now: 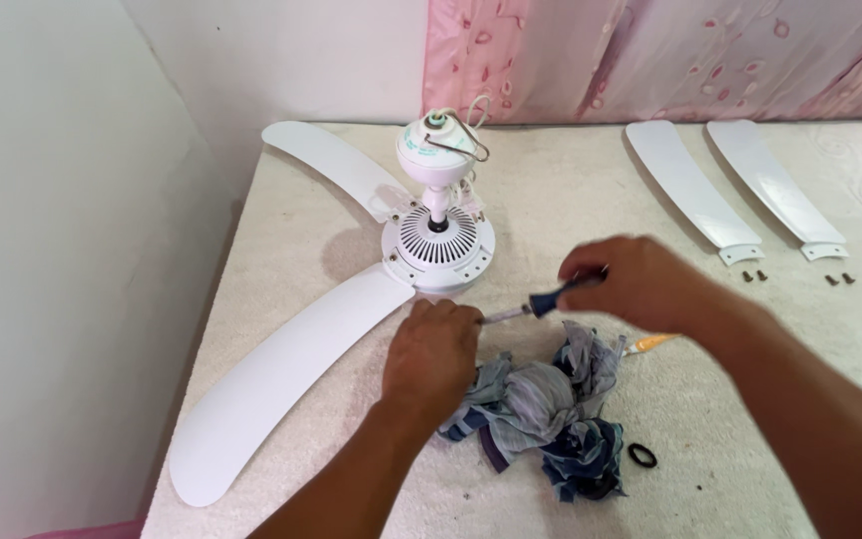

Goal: The person assembles a small white fan by attaching blades to the motor housing. They use a screwdriver to tighten screws and a cloth to wipe the blades before installation. The person installs two blades and secures them with screws.

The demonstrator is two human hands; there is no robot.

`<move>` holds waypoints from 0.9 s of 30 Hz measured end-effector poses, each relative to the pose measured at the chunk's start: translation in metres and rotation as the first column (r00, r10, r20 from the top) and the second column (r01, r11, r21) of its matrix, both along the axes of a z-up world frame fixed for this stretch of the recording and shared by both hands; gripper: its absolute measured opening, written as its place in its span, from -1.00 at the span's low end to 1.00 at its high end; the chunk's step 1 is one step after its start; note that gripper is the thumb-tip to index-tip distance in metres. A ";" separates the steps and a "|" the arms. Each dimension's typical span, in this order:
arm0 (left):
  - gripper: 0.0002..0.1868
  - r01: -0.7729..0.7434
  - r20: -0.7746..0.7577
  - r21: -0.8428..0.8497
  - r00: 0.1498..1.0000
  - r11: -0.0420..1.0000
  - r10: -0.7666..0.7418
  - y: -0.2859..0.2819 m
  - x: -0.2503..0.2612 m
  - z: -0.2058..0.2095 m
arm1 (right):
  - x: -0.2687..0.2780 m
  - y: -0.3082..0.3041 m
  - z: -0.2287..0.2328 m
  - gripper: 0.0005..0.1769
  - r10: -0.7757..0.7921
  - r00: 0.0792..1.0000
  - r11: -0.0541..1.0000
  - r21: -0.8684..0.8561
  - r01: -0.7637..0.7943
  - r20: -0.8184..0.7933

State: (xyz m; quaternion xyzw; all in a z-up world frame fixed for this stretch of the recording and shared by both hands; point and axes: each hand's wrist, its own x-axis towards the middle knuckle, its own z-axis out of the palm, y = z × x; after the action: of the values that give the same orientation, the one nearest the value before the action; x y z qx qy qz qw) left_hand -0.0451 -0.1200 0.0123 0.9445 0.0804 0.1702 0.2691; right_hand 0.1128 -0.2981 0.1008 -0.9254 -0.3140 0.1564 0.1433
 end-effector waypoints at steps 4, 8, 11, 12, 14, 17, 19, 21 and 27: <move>-0.78 -0.057 0.067 -0.146 0.995 0.988 0.068 0.009 -0.002 0.009 | -0.002 0.007 0.031 -0.63 -0.116 0.991 0.977 0.172 0.127 -0.071; -0.79 -0.054 0.193 -0.178 0.977 0.982 0.089 0.021 0.001 0.018 | -0.002 0.021 0.043 -0.55 0.009 0.975 0.833 0.541 0.116 -0.222; -0.77 -0.080 0.192 -0.258 0.973 0.963 0.132 0.032 0.004 0.028 | -0.005 0.038 0.051 -0.54 0.125 0.959 0.684 0.723 0.102 -0.255; -0.76 -0.089 0.172 -0.297 0.974 0.951 0.145 0.036 0.004 0.032 | -0.007 0.044 0.054 -0.55 0.158 0.957 0.637 0.765 0.091 -0.245; -0.74 -0.070 0.176 -0.347 0.975 0.935 0.138 0.043 0.007 0.045 | -0.013 0.056 0.062 -0.57 0.186 0.973 0.644 0.765 -0.014 -0.139; -0.67 -0.025 0.207 -0.372 0.972 0.928 0.109 0.054 0.010 0.071 | -0.024 0.072 0.077 -0.57 0.199 0.980 0.677 0.721 -0.144 0.009; -0.58 -0.041 0.168 -0.390 0.979 0.920 0.115 0.060 0.010 0.089 | -0.030 0.083 0.087 -0.56 0.211 0.975 0.695 0.691 -0.198 0.068; -0.57 0.033 0.217 -0.381 0.975 0.924 0.055 0.067 0.012 0.105 | -0.034 0.095 0.096 -0.54 0.233 0.968 0.698 0.678 -0.231 0.090; -0.55 -0.003 0.197 -0.406 0.976 0.914 0.090 0.089 0.016 0.129 | -0.040 0.120 0.114 -0.54 0.241 0.916 0.729 0.563 -0.390 0.322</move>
State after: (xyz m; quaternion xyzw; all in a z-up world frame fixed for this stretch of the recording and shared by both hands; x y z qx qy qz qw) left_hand -0.0294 -0.0313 0.1415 0.8429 0.1072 0.2557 0.4611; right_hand 0.0729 -0.1781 0.2148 -0.7712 -0.5153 -0.0389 0.3717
